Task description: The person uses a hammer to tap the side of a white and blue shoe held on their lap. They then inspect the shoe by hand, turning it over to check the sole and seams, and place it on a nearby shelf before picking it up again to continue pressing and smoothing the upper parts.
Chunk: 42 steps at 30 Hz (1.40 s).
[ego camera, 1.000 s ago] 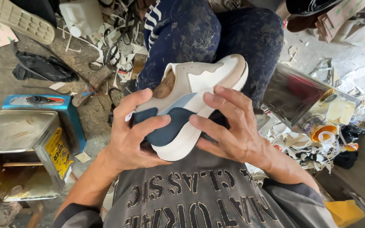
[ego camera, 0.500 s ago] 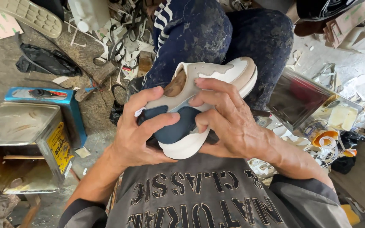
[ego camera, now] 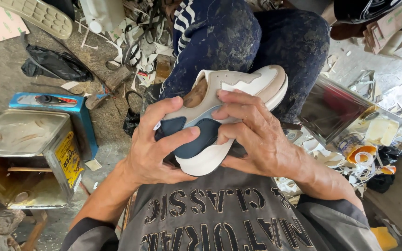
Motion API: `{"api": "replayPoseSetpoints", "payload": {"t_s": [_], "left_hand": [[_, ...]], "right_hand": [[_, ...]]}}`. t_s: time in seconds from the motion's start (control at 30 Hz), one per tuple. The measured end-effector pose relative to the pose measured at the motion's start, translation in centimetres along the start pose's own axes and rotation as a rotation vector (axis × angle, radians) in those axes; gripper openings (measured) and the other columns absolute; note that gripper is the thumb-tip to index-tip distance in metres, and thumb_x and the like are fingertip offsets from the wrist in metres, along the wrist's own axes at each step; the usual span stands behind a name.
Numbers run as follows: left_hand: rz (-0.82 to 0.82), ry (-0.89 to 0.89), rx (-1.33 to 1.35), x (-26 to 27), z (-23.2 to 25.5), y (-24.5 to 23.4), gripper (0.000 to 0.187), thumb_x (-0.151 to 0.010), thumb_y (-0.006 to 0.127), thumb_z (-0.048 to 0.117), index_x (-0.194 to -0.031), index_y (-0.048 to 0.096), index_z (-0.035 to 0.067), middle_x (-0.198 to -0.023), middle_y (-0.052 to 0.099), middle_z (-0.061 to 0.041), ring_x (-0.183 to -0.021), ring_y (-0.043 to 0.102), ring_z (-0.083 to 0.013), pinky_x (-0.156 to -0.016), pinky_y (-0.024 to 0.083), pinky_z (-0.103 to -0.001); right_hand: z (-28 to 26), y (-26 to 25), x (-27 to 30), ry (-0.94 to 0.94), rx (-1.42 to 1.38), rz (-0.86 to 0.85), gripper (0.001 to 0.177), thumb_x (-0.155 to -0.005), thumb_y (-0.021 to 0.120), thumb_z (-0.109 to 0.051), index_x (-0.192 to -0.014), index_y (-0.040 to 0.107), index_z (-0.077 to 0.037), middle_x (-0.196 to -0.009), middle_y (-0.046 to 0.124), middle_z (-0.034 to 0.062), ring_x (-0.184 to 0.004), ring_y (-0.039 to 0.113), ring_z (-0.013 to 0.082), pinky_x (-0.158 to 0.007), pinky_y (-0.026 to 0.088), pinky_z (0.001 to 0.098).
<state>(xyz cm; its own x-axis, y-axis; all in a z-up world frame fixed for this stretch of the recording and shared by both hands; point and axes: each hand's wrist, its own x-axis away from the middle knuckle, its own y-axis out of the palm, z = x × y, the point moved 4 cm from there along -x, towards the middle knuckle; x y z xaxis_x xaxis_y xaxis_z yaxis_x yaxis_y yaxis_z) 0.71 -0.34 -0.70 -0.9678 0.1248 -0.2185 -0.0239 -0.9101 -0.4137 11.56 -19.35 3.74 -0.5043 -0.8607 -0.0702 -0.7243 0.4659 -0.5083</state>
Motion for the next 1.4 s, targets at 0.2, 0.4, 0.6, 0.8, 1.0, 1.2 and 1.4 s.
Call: {"api": "replayPoseSetpoints", "payload": {"t_s": [0.2, 0.4, 0.6, 0.8, 1.0, 1.2, 1.4], "left_hand": [[-0.046, -0.081, 0.054, 0.0, 0.7, 0.0, 0.082, -0.079, 0.094, 0.053, -0.14, 0.052, 0.016, -0.154, 0.033, -0.025, -0.144, 0.049, -0.0446, -0.121, 0.049, -0.058], [0.011, -0.28, 0.133, -0.5, 2.3, 0.5, 0.07, -0.083, 0.081, 0.05, -0.133, 0.05, 0.013, -0.153, 0.03, -0.026, -0.15, 0.039, -0.0419, -0.127, 0.04, -0.051], [0.099, -0.436, 0.085, -1.6, 3.8, 0.9, 0.059, -0.08, 0.081, 0.037, -0.122, 0.051, 0.009, -0.149, 0.033, -0.029, -0.148, 0.039, -0.0397, -0.122, 0.041, -0.05], [0.149, -0.634, 0.097, -2.1, 4.2, 1.2, 0.037, -0.083, 0.076, 0.024, -0.11, 0.055, 0.011, -0.148, 0.033, -0.022, -0.143, 0.045, -0.0351, -0.122, 0.038, -0.047], [0.146, -0.658, 0.085, -2.0, 3.6, 1.1, 0.035, -0.082, 0.075, 0.025, -0.107, 0.054, 0.012, -0.147, 0.033, -0.022, -0.146, 0.04, -0.0343, -0.121, 0.034, -0.046], [0.16, -0.661, 0.076, -1.8, 3.1, 0.8, 0.035, -0.08, 0.076, 0.024, -0.105, 0.054, 0.013, -0.148, 0.034, -0.021, -0.142, 0.044, -0.0321, -0.117, 0.035, -0.044], [0.126, -0.666, 0.066, -2.9, 3.3, 0.5, 0.034, -0.08, 0.075, 0.025, -0.105, 0.054, 0.013, -0.15, 0.033, -0.021, -0.146, 0.038, -0.0323, -0.122, 0.031, -0.046]], "right_hand": [[0.0, 0.5, 0.3, -0.013, 0.025, 0.041, 0.033, -0.1, 0.065, -0.033, -0.103, 0.059, -0.001, -0.125, 0.056, 0.02, -0.133, 0.053, 0.0455, -0.113, 0.05, 0.0625], [0.1, 0.9, 0.7, 0.002, 0.042, 0.048, 0.03, -0.099, 0.07, -0.03, -0.108, 0.062, -0.003, -0.128, 0.059, 0.0166, -0.131, 0.058, 0.0428, -0.115, 0.05, 0.0612], [0.2, 1.3, 0.8, 0.0, 0.041, 0.046, 0.035, -0.101, 0.062, -0.036, -0.113, 0.064, -0.003, -0.129, 0.061, 0.0153, -0.131, 0.06, 0.0419, -0.116, 0.049, 0.0605], [0.3, 1.7, 0.7, -0.019, 0.078, 0.072, 0.034, -0.1, 0.069, -0.035, -0.113, 0.065, -0.004, -0.126, 0.063, 0.0149, -0.128, 0.062, 0.0402, -0.113, 0.051, 0.0583], [1.2, 1.7, 2.5, -0.034, 0.186, 0.072, 0.068, -0.11, 0.068, -0.042, -0.155, 0.034, -0.005, -0.147, 0.056, 0.0218, -0.143, 0.055, 0.0435, -0.12, 0.051, 0.0586], [4.7, -0.4, 7.4, 0.2, 0.506, 0.161, 0.079, -0.106, 0.073, -0.052, -0.159, 0.033, -0.008, -0.153, 0.044, 0.0221, -0.149, 0.04, 0.0447, -0.122, 0.046, 0.0621], [3.2, 0.5, 7.8, 0.143, 0.657, 0.28, 0.049, -0.102, 0.082, -0.038, -0.13, 0.065, -0.001, -0.134, 0.058, 0.0203, -0.134, 0.05, 0.0405, -0.116, 0.047, 0.0575]]}}
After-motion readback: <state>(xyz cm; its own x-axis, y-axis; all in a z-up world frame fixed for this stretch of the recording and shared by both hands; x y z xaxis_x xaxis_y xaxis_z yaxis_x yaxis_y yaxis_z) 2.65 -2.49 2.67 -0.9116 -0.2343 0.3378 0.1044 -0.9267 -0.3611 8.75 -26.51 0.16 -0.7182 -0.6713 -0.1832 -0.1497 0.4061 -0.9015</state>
